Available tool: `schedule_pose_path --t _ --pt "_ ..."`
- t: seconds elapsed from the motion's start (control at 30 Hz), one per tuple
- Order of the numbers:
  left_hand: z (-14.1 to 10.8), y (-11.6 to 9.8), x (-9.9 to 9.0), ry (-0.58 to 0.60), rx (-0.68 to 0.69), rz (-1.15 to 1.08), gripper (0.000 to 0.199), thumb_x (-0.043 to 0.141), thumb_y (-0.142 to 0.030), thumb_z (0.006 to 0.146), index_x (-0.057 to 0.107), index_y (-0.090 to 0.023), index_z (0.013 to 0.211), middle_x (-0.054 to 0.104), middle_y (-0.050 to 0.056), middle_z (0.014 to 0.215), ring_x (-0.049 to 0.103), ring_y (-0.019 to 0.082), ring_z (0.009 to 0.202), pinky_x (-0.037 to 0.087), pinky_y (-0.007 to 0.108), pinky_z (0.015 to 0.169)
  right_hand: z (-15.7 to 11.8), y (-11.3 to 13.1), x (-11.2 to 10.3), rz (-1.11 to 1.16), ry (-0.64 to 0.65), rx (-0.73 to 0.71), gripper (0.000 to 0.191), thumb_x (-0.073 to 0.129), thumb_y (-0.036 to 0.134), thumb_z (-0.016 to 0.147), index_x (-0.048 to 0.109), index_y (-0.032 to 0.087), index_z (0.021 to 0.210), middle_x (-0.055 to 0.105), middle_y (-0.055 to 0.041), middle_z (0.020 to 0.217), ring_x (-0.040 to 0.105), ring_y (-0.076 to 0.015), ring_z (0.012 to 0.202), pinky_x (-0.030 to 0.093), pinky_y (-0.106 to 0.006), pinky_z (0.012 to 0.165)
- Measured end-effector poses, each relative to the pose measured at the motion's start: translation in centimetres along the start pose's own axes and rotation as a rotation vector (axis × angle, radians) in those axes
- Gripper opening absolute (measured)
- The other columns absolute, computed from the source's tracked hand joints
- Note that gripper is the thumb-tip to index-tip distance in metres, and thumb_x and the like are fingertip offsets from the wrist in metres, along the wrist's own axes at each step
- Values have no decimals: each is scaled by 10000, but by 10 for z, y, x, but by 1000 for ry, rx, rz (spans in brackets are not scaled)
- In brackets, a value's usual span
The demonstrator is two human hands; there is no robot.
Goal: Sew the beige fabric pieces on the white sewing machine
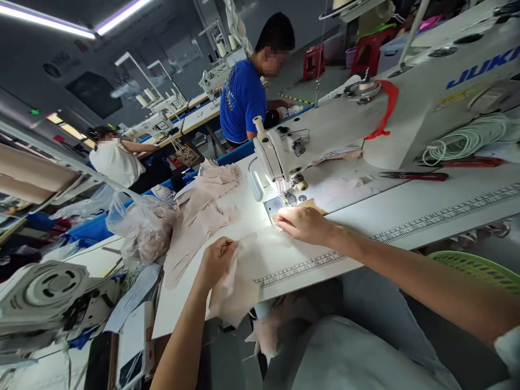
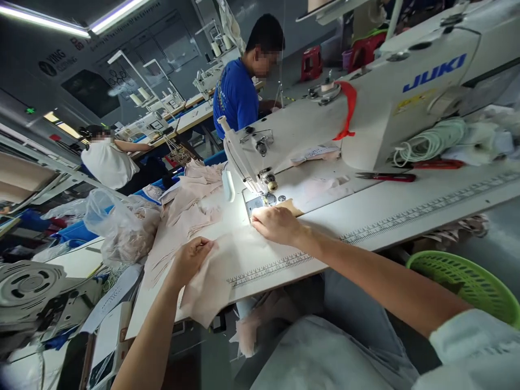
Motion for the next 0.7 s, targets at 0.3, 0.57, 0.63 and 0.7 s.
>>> schedule_pose_path --t 0.3,0.57,0.63,0.7 --pt "44 -6 -19 -476 209 756 203 586 -344 953 695 -186 888 703 154 1018 623 331 1043 484 406 807 -13 -24 3 -353 -83 26 257 433 232 1008 663 160 919 656 -129 908 577 -244 798 350 -357 683" --pt "66 10 -12 -531 104 714 173 578 -316 938 670 -201 848 724 159 1031 609 350 1076 455 436 841 -16 -26 3 -325 -96 4 248 425 176 980 667 159 928 633 -125 903 540 -234 770 386 -384 727" --pt "64 15 -14 -558 110 640 135 575 -293 932 638 -217 841 736 135 999 629 319 1057 463 418 856 -15 -28 4 -325 -94 19 235 438 172 974 668 163 931 637 -133 915 538 -234 778 388 -385 739" --pt "62 21 -19 -592 126 541 102 566 -291 927 600 -225 857 743 115 968 653 287 1017 478 403 871 -15 -29 6 -326 -91 25 224 446 163 971 666 163 926 640 -139 921 535 -230 775 388 -380 744"
Point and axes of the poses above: each hand's wrist, its own z-axis towards the middle knuckle, its own x-axis out of the palm, y = z × x, the point moved 6 cm from there along z, towards the middle knuckle
